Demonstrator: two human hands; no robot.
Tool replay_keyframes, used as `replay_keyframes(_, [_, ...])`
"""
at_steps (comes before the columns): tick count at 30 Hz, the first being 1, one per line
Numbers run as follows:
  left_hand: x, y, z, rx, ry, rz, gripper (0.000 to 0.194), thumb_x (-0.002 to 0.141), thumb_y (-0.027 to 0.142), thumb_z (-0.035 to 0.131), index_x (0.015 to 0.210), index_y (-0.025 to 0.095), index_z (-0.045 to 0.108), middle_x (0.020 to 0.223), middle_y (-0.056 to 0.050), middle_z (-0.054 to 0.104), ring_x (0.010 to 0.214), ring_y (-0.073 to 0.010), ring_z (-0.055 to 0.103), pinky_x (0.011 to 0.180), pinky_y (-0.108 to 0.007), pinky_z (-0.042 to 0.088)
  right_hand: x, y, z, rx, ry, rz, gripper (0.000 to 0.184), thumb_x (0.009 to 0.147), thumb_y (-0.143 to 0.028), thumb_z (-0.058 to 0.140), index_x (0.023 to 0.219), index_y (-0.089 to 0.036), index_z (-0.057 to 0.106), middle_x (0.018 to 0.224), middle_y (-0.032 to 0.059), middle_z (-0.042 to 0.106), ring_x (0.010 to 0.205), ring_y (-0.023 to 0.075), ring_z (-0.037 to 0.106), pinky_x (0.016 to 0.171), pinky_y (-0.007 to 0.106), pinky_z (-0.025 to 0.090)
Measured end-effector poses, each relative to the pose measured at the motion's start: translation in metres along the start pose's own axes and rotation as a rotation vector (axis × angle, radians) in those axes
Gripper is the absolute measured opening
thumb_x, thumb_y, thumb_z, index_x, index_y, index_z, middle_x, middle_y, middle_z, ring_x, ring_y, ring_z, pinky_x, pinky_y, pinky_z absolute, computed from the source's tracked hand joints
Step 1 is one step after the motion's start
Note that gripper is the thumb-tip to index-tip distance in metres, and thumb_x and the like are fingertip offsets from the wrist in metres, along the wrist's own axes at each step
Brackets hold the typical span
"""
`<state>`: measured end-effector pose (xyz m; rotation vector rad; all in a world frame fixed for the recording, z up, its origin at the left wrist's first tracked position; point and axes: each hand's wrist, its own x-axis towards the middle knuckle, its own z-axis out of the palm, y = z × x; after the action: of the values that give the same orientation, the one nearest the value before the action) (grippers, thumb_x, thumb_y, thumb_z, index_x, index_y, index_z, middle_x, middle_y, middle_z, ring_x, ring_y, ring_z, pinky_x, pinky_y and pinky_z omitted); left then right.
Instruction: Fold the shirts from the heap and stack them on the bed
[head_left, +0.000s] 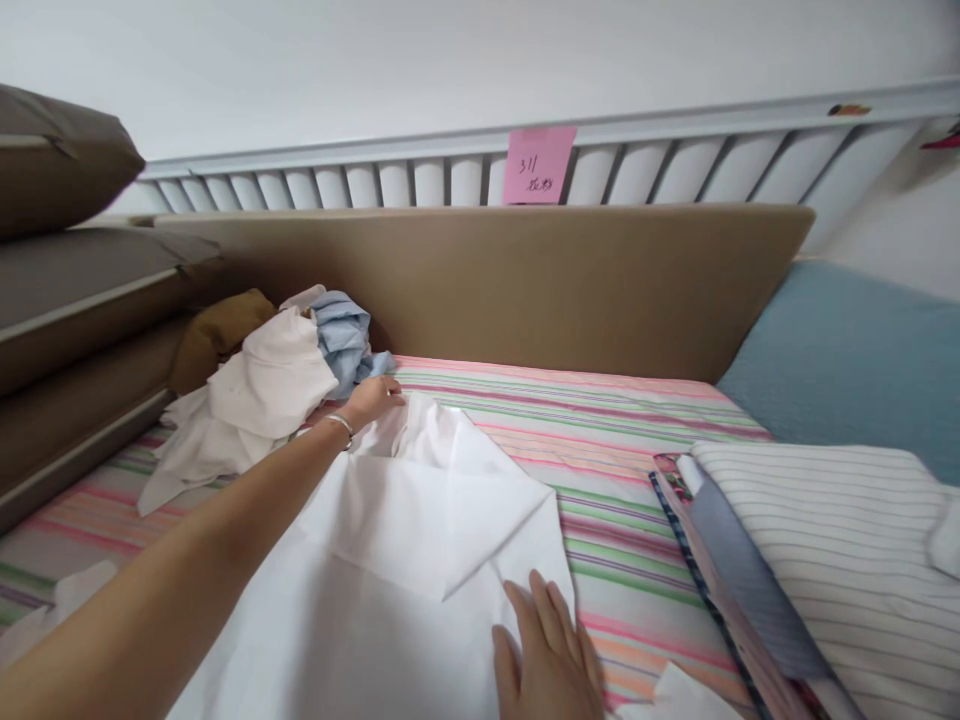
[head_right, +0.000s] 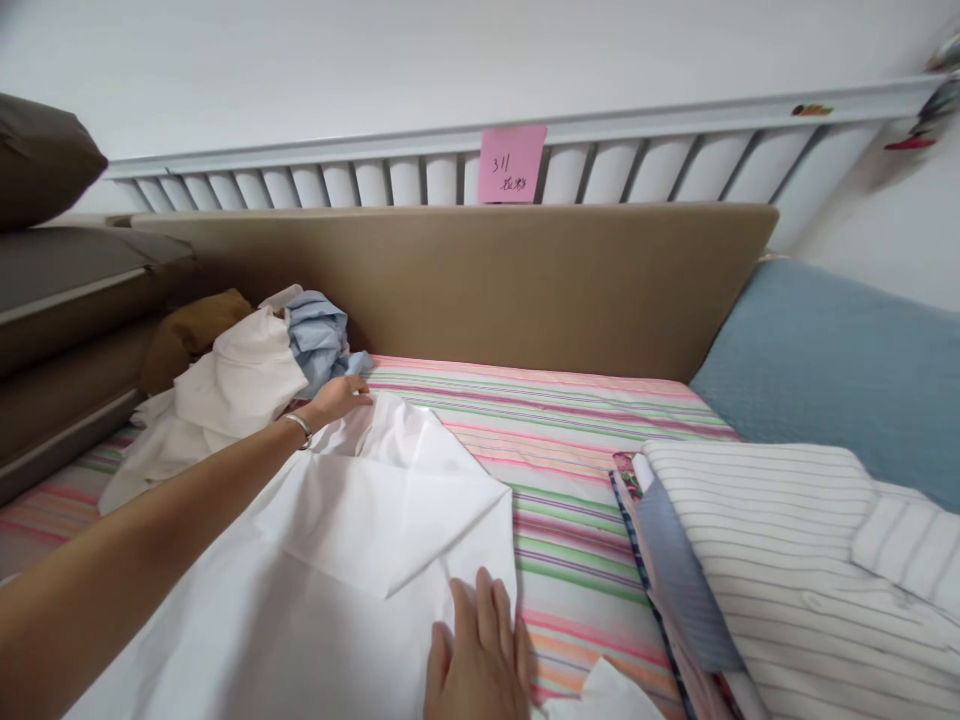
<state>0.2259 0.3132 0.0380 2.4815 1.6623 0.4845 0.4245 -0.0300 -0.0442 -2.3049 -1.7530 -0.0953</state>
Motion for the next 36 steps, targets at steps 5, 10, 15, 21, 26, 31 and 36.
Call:
replay_keyframes(5, [0.003,-0.001,0.0,-0.019,0.042,-0.054,0.014,0.076,0.03,0.059,0.077,0.018,0.066,0.081,-0.006,0.067,0.079,-0.021,0.061,0.072,-0.027,0.041,0.0,0.0,0.0,-0.023,0.002,-0.003,0.042,0.085,-0.033,0.037,0.119,-0.022,0.06,0.136,0.0063,0.049,0.126,0.026,0.044,0.101,0.046,0.036])
replay_keyframes(10, [0.005,0.005,0.011,-0.04,0.044,-0.064,0.012,0.076,0.024,0.056,0.069,0.018,0.063,0.078,-0.007,0.065,0.077,-0.0202,0.06,0.074,-0.028,0.042,0.0,-0.001,0.0,-0.033,0.0,0.001,0.043,0.086,-0.033,0.036,0.119,-0.022,0.06,0.135,0.0065,0.05,0.126,0.0258,0.044,0.101,0.046,0.035])
replay_keyframes(15, [0.003,0.009,0.025,-0.065,0.043,-0.089,0.007,0.074,0.017,0.056,0.073,0.016,0.063,0.089,-0.009,0.065,0.086,-0.0207,0.059,0.082,-0.03,0.043,0.001,-0.001,0.0,-0.036,-0.003,0.001,0.042,0.086,-0.033,0.036,0.119,-0.022,0.06,0.135,0.0062,0.05,0.126,0.0259,0.044,0.101,0.045,0.035])
replay_keyframes(21, [0.001,0.014,0.03,-0.086,0.081,-0.201,0.023,0.082,0.031,0.05,0.085,0.014,0.064,0.089,-0.011,0.066,0.087,-0.0227,0.06,0.077,-0.03,0.044,0.0,-0.001,0.001,-0.023,0.015,-0.004,0.042,0.085,-0.031,0.036,0.118,-0.022,0.06,0.134,0.0073,0.05,0.126,0.0261,0.045,0.1,0.046,0.035])
replay_keyframes(26, [-0.009,0.034,0.025,-0.116,-0.023,-0.202,0.023,0.074,0.034,0.062,0.063,0.014,0.063,0.057,-0.003,0.06,0.059,-0.0183,0.058,0.056,-0.026,0.041,-0.001,0.002,0.006,-0.006,0.088,-0.034,0.041,0.086,-0.033,0.037,0.116,-0.02,0.061,0.132,0.0091,0.053,0.123,0.0278,0.047,0.099,0.047,0.037])
replay_keyframes(31, [-0.069,0.051,0.015,-0.121,0.058,0.095,0.013,0.082,0.025,0.057,0.083,0.019,0.068,0.093,-0.005,0.066,0.089,-0.0182,0.057,0.08,-0.028,0.04,-0.002,0.004,0.013,-0.009,0.133,-0.053,0.042,0.085,-0.034,0.036,0.115,-0.021,0.062,0.131,0.0093,0.054,0.121,0.0284,0.049,0.096,0.048,0.039])
replay_keyframes(36, [-0.125,0.038,0.021,-0.028,0.081,0.507,0.02,0.088,0.022,0.05,0.087,0.022,0.07,0.091,-0.006,0.066,0.085,-0.0186,0.055,0.079,-0.033,0.038,-0.002,0.005,0.018,-0.045,0.164,-0.066,0.043,0.085,-0.035,0.035,0.114,-0.019,0.063,0.129,0.0106,0.055,0.119,0.0301,0.051,0.091,0.048,0.042])
